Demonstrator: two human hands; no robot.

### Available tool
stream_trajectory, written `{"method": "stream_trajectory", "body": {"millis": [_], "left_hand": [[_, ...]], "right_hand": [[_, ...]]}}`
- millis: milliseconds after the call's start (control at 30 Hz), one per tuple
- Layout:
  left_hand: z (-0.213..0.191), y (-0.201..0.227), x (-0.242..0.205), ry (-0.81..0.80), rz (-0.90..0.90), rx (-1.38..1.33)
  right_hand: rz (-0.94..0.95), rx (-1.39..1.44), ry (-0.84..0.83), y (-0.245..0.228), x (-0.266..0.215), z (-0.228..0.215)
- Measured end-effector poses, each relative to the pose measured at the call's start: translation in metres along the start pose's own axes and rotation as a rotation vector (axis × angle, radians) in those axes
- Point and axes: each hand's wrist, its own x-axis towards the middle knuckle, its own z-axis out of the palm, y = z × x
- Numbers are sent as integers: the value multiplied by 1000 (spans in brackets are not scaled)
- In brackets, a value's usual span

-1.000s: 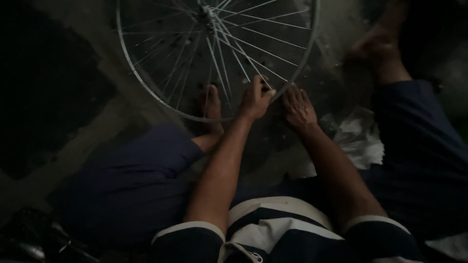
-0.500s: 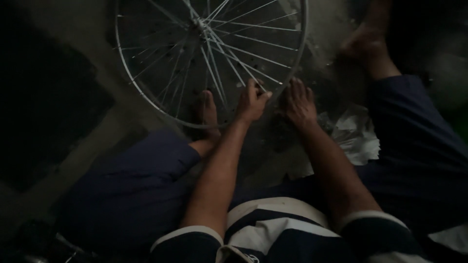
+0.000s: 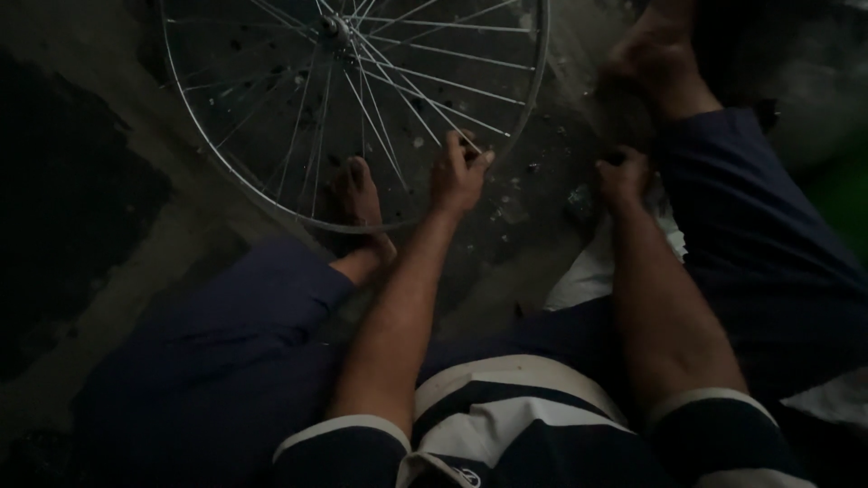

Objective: The person sits on the floor and uses a spoke wrench to tighten the spokes of a bicycle wheel. They rotate the wheel periodically to access different sections and continue adjusting the tension of the spokes.

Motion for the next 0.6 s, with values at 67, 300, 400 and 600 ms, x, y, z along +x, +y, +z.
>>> {"method": "stream_trajectory", "body": {"millis": [67, 300, 400, 600], "left_hand": [[-1, 3, 2, -47, 7, -95], [12, 10, 2, 66, 3, 49], [15, 6, 2, -19, -61, -130], [14, 11, 7, -30, -83, -63]], "right_hand": [[-195, -122, 2, 2, 3, 4], [-331, -367, -50, -37, -20, 7], [-97, -468, -62, -63, -39, 12], [113, -592, -28, -99, -46, 34]]}}
